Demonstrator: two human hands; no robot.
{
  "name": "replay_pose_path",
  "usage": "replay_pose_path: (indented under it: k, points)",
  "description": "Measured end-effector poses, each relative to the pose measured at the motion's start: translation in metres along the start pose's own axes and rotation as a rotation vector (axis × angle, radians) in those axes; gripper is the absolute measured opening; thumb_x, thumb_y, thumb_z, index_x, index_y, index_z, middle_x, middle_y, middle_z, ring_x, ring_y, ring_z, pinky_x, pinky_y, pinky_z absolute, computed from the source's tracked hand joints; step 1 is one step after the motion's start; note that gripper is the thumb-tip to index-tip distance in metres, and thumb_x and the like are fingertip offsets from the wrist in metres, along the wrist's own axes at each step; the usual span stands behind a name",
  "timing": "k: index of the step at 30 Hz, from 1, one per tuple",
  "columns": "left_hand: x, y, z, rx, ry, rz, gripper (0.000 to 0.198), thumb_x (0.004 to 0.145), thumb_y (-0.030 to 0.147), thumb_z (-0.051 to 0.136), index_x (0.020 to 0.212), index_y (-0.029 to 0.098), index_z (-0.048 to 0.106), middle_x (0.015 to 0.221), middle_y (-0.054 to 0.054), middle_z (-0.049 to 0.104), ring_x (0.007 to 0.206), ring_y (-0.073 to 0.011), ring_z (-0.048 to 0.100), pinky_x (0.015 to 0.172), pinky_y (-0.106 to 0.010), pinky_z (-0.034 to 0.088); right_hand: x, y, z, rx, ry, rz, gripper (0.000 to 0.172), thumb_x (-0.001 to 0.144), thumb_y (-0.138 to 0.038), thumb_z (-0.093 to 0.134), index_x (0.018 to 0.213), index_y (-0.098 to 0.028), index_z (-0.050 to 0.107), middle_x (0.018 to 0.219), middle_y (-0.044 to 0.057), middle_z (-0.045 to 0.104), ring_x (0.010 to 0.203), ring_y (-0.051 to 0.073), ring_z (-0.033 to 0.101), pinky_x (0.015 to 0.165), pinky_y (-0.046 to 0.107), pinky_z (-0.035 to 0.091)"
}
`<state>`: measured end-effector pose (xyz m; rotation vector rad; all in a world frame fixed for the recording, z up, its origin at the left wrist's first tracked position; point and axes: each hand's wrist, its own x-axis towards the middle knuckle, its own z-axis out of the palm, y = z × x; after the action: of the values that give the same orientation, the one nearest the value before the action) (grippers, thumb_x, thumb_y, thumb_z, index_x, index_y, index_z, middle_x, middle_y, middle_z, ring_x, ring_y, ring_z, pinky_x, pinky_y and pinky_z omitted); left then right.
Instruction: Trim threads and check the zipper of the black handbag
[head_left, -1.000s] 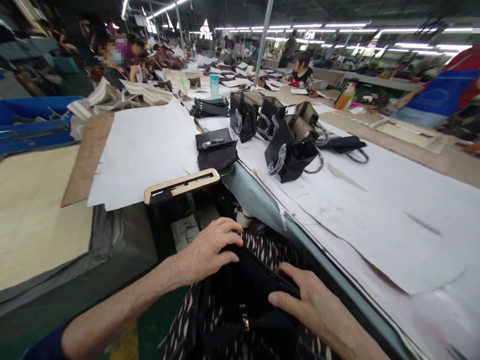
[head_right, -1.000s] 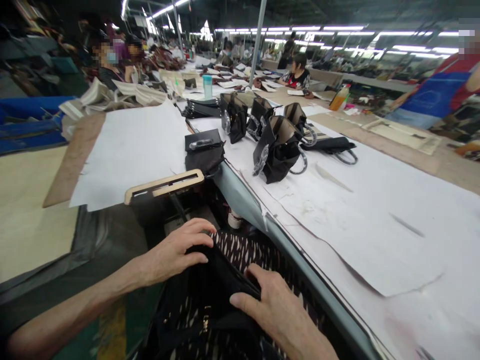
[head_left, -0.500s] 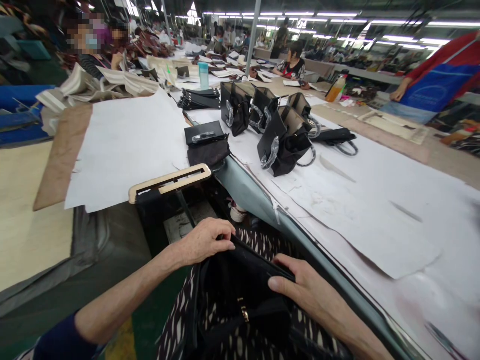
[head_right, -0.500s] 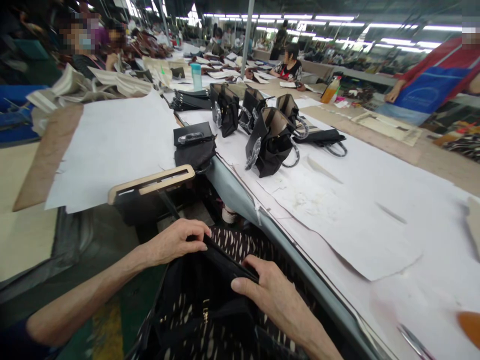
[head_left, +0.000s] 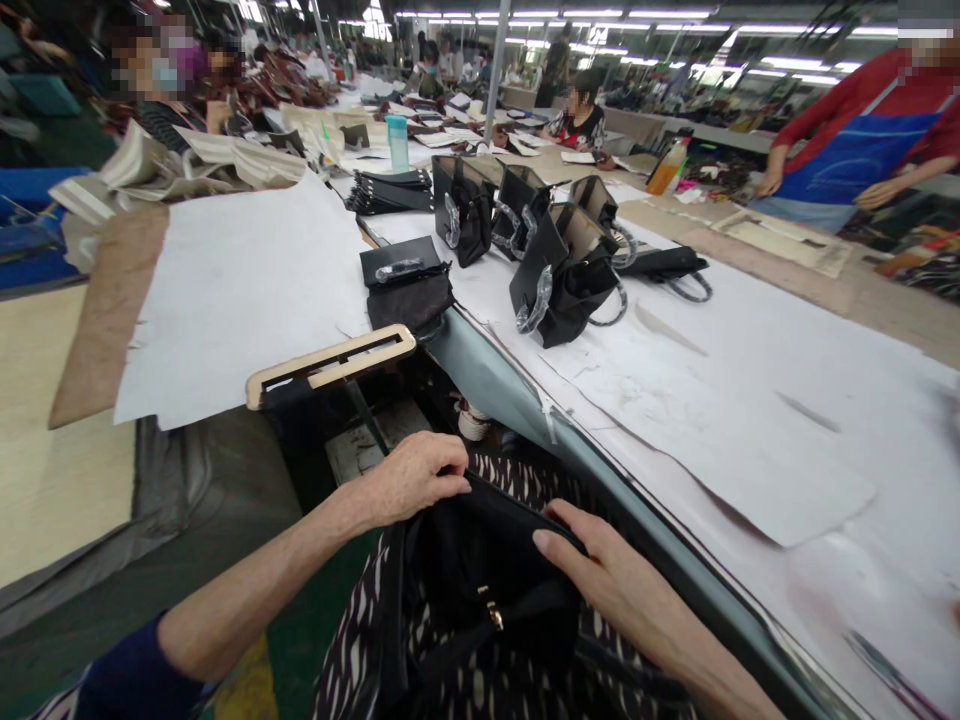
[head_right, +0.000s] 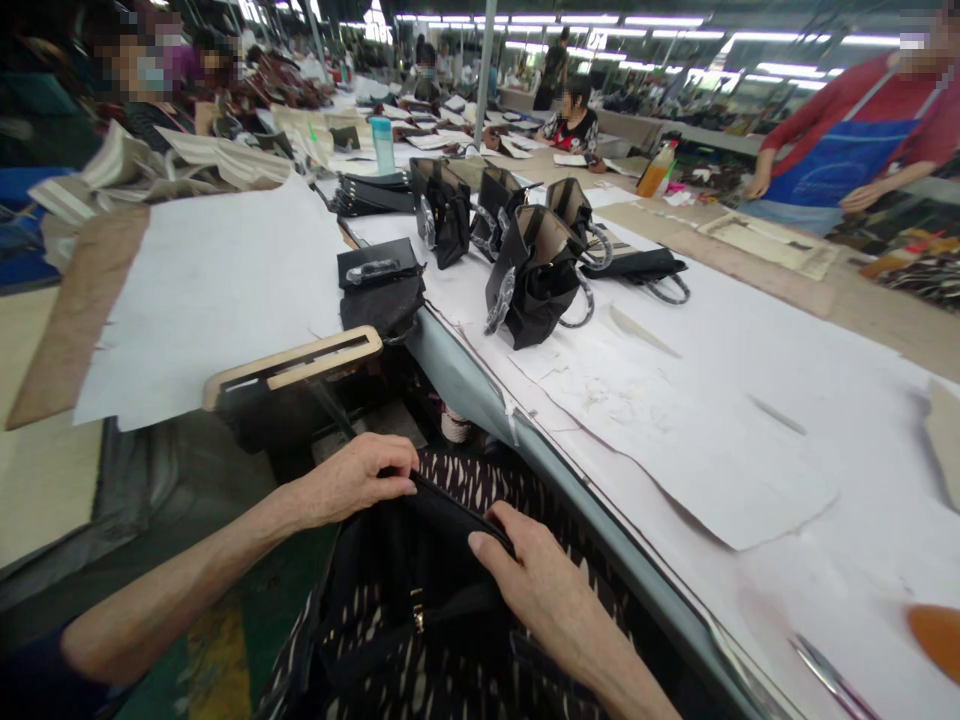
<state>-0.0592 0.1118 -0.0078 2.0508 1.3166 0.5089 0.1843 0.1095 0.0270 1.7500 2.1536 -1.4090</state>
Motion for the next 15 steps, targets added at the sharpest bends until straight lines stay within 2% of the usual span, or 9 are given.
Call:
replay_pose_path:
  k: [3,8,12,15]
  points:
    - [0.0014,0.0019,0.0015,0.016,-0.006,-0.007,0.018,0.079,0.022,0.058,0.064,0.015,0.050,0.073,0.002,0.055,0.068,-0.0110,0.049,0.063,-0.020,0.035,0.0017,-0.0007,-0.0023,0.068,-0.031,-0.012,0.039,0.080,-0.043,0.045,0.113,-0.024,0.053,0.113,0.003,0.057,0.107,0.023,0.048,0.090,0.033,0.034]
    - [0.0030,0.0051,0.0023,0.012,-0.011,-0.022,0.021,0.080,0.021,0.056,0.061,0.015,0.049,0.071,0.002,0.053,0.067,-0.0110,0.048,0.062,-0.020,0.034,0.0033,0.0006,-0.0066,0.198,-0.155,-0.108,0.031,0.083,-0.039,0.042,0.095,-0.019,0.062,0.087,0.001,0.061,0.085,0.020,0.053,0.074,0.031,0.038]
    - [0.0038,0.0066,0.0021,-0.005,-0.012,-0.032,0.022,0.079,0.021,0.056,0.060,0.015,0.048,0.070,0.002,0.052,0.066,-0.0107,0.047,0.061,-0.020,0.034,0.0037,0.0042,-0.0061,0.268,-0.146,-0.097,0.032,0.083,-0.041,0.040,0.092,-0.019,0.061,0.085,0.001,0.060,0.083,0.019,0.052,0.072,0.030,0.036]
    - [0.0046,0.0078,0.0025,-0.018,-0.013,-0.033,0.022,0.080,0.022,0.056,0.060,0.015,0.048,0.069,0.002,0.052,0.066,-0.0109,0.047,0.061,-0.021,0.034,0.0054,0.0092,-0.0036,0.274,-0.114,-0.127,0.031,0.084,-0.042,0.040,0.078,-0.018,0.059,0.078,0.000,0.057,0.077,0.017,0.049,0.067,0.027,0.035]
